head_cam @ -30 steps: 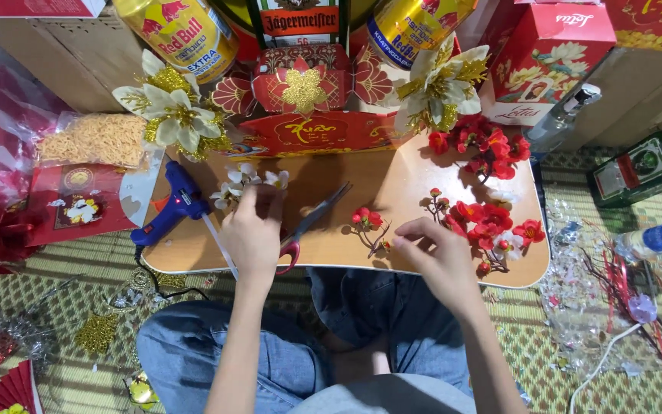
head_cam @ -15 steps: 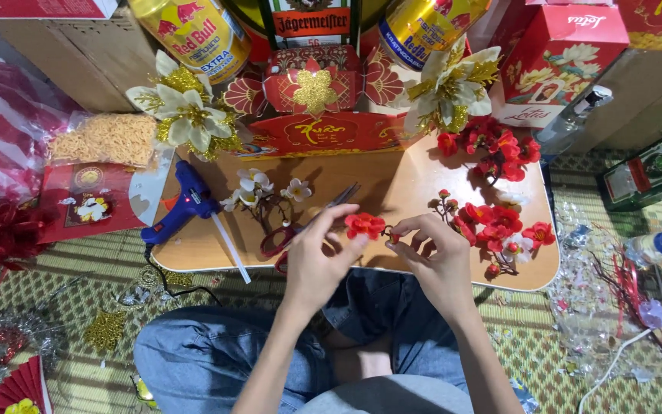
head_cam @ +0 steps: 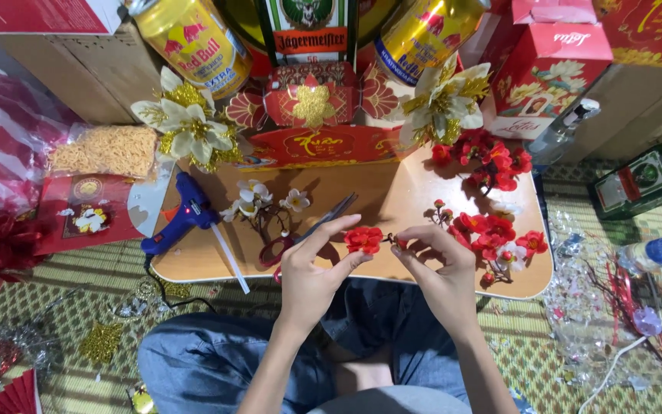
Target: Assembling decorative flower branches by attaching small artificial flowers to a stem for a gift display.
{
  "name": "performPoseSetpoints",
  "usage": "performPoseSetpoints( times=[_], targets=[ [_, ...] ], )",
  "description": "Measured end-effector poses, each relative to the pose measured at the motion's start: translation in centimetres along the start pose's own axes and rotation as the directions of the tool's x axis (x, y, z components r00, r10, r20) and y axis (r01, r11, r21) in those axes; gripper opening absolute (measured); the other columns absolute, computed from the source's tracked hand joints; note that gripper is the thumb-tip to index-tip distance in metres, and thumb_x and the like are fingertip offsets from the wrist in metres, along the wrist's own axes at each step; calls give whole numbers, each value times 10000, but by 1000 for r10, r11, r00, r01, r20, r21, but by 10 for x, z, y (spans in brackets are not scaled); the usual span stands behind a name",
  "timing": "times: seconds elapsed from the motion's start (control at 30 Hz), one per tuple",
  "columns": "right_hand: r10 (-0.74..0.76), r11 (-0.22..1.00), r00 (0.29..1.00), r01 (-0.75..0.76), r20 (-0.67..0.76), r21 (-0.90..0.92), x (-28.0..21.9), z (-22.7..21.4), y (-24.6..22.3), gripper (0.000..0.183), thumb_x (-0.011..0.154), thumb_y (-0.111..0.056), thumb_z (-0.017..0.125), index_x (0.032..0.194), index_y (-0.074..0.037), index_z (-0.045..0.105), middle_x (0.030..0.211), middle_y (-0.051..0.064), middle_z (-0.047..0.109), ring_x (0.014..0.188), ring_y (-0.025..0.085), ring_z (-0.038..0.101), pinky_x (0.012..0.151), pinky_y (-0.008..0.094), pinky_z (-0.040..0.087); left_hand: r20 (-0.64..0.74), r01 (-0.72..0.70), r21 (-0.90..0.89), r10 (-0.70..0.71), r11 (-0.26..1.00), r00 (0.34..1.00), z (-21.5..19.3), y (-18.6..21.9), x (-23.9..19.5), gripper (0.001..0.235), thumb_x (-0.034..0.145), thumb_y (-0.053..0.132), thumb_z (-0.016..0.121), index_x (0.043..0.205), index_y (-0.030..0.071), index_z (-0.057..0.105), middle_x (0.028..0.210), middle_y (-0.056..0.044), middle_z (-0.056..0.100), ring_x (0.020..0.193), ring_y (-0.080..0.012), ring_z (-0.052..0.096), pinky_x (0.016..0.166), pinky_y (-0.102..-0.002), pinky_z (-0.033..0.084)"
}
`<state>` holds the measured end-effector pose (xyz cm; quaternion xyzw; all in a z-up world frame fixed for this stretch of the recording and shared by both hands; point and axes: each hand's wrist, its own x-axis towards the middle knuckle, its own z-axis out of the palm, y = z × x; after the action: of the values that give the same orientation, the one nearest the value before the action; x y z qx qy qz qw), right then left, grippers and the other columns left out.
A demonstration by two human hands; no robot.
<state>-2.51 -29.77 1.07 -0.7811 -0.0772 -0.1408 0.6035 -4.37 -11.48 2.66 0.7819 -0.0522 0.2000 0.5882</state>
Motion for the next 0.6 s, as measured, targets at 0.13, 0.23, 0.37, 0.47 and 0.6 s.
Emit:
performPoseSetpoints(
  times=[0.13,0.23,0.37,0.47,0.6],
  targets=[
    [36,999,998,-36,51,4,1,-9,-8,177,799,0,779,974,-1,759,939,48,768,729,111,645,681,215,521,52,50,117,-56,992,997,-6,22,10,495,695,75,880,1169,127,746,910,11,807,619,-71,634,583,-209,523],
    [52,998,998,-53,42,21,1,-9,-14,172,780,-5,794,951,4,775,911,51,778,699,107,630,660,210,510,104,172,76,-179,982,978,-11,32,15,580,705,48,865,1252,126,687,876,-28,796,668,-87,681,606,-225,570],
    [39,996,997,-44,66,79,-5,-7,-15,167,767,14,810,931,2,784,878,40,773,657,95,625,627,206,516,26,101,163,-106,981,994,-16,46,17,330,775,122,830,1085,92,723,826,12,784,699,-78,722,662,-216,583],
    [55,996,996,-59,64,69,-6,-6,-17,370,715,-20,845,1076,9,770,895,72,809,656,113,658,636,223,540,-17,35,132,-33,991,999,-24,50,22,238,775,67,821,998,58,740,799,11,780,682,-80,708,654,-219,576],
    [95,989,994,-101,60,109,-5,-10,-19,318,754,0,806,1068,-1,759,880,88,810,656,127,660,625,237,537,-160,6,222,30,975,987,-34,57,33,235,740,117,871,941,83,754,739,20,784,582,-58,656,506,-200,505]
  ],
)
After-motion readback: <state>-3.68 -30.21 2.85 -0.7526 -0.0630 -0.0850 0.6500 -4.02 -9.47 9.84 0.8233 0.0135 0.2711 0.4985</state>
